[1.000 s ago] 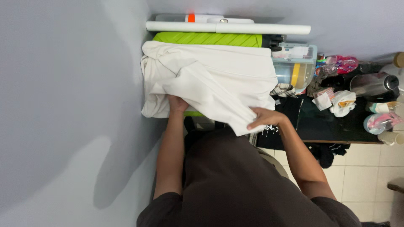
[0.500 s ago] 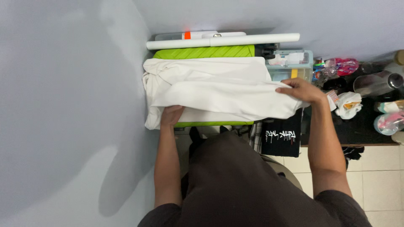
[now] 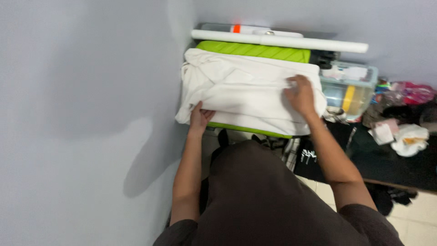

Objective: The person folds a white shirt, a brown shirt, and a black jacket one by one on a green suitcase. Each item is smoothed, folded into a compact shape, and placed on top of the previous item.

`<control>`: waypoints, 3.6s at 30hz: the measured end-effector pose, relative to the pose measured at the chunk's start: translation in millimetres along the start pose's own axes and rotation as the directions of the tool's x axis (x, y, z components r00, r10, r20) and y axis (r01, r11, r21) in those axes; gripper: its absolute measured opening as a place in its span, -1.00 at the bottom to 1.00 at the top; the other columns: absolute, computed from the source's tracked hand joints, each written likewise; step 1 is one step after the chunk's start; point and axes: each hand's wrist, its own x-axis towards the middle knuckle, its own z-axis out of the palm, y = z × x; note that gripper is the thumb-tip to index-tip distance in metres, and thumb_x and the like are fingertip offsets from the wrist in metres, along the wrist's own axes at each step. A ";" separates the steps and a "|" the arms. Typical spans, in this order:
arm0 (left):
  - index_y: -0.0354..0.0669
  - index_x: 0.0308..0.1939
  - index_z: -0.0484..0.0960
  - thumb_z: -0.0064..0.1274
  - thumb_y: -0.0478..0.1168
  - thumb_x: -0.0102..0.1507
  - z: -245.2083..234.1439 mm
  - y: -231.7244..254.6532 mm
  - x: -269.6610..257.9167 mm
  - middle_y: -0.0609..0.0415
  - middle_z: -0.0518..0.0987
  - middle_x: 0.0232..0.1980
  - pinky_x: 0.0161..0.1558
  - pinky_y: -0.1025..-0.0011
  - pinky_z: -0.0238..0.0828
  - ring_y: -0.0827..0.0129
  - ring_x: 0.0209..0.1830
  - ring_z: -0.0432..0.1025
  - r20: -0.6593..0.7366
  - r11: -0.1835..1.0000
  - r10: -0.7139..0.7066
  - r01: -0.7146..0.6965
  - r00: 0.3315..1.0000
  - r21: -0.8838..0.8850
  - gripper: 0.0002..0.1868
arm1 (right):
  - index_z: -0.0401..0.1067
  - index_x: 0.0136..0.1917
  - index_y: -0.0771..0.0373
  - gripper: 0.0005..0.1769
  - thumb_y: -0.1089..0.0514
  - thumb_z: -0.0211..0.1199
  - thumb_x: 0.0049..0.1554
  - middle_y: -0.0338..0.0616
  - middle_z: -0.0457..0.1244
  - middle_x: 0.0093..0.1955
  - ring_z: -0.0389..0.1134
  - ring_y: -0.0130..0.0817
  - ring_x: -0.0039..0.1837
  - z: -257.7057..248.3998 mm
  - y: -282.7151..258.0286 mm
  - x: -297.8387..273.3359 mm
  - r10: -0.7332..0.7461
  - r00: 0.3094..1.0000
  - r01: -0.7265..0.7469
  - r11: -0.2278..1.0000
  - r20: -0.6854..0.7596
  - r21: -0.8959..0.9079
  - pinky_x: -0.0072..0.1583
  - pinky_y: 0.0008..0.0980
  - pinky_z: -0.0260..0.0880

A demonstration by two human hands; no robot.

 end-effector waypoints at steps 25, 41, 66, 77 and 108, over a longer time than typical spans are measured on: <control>0.08 -0.05 0.59 -0.01 0.45 0.21 -46.0 25.2 -40.3 0.24 0.41 -0.34 -0.40 0.52 0.11 0.48 -0.42 0.22 -0.398 0.956 0.171 -0.053 0.901 0.289 -0.39 | 0.12 0.64 0.11 -0.20 -0.21 0.17 0.26 0.25 -0.17 0.70 -0.18 0.17 0.69 131.8 -121.2 15.1 -0.165 0.984 0.180 0.938 0.073 -0.295 0.54 0.36 -0.33; -0.38 0.34 0.40 0.12 -0.05 0.23 26.4 48.3 -58.1 -0.15 0.49 0.33 0.34 0.09 0.30 0.02 0.32 0.39 -0.134 0.826 0.428 -0.447 0.894 -0.342 -0.32 | 0.11 0.64 0.06 -0.22 -0.21 0.15 0.26 0.19 -0.18 0.71 -0.22 0.13 0.70 137.2 -118.1 18.0 -0.139 0.987 0.155 0.945 0.076 -0.289 0.56 0.32 -0.36; -0.13 -0.10 0.51 0.23 -0.16 0.16 242.2 -20.8 -144.7 -0.14 0.03 0.73 0.71 -0.06 -0.21 0.07 0.79 -0.14 0.907 0.246 0.314 -0.946 0.282 0.209 -0.70 | 0.00 0.65 0.13 -0.13 -0.07 0.16 0.16 0.21 -0.18 0.70 -0.19 0.12 0.67 98.2 -123.7 2.8 0.162 0.911 -0.399 0.111 0.380 0.910 0.52 0.16 -0.26; -0.06 0.50 0.35 0.06 0.04 0.38 196.1 -54.0 -104.9 -0.13 0.32 0.56 0.58 -0.08 0.05 -0.01 0.60 0.16 0.759 -0.091 0.303 -0.775 0.577 0.626 -0.36 | 0.01 0.65 0.10 -0.11 -0.07 0.23 0.14 0.22 -0.11 0.66 -0.07 0.12 0.60 32.0 -79.2 -50.8 0.407 0.851 -0.184 -0.363 0.332 0.914 0.47 0.08 -0.11; -0.18 -0.06 0.71 0.20 0.13 0.25 324.4 -63.4 78.7 -0.11 0.58 -0.06 0.09 0.00 0.28 -0.04 0.02 0.39 0.914 -0.423 0.082 -0.816 0.398 0.394 -0.55 | 0.26 0.52 -0.11 0.02 -0.08 0.59 -0.17 0.38 -0.27 0.66 -0.28 0.22 0.67 -25.7 -113.3 -155.7 0.551 0.833 -0.542 0.830 -0.041 0.134 0.48 0.20 -0.13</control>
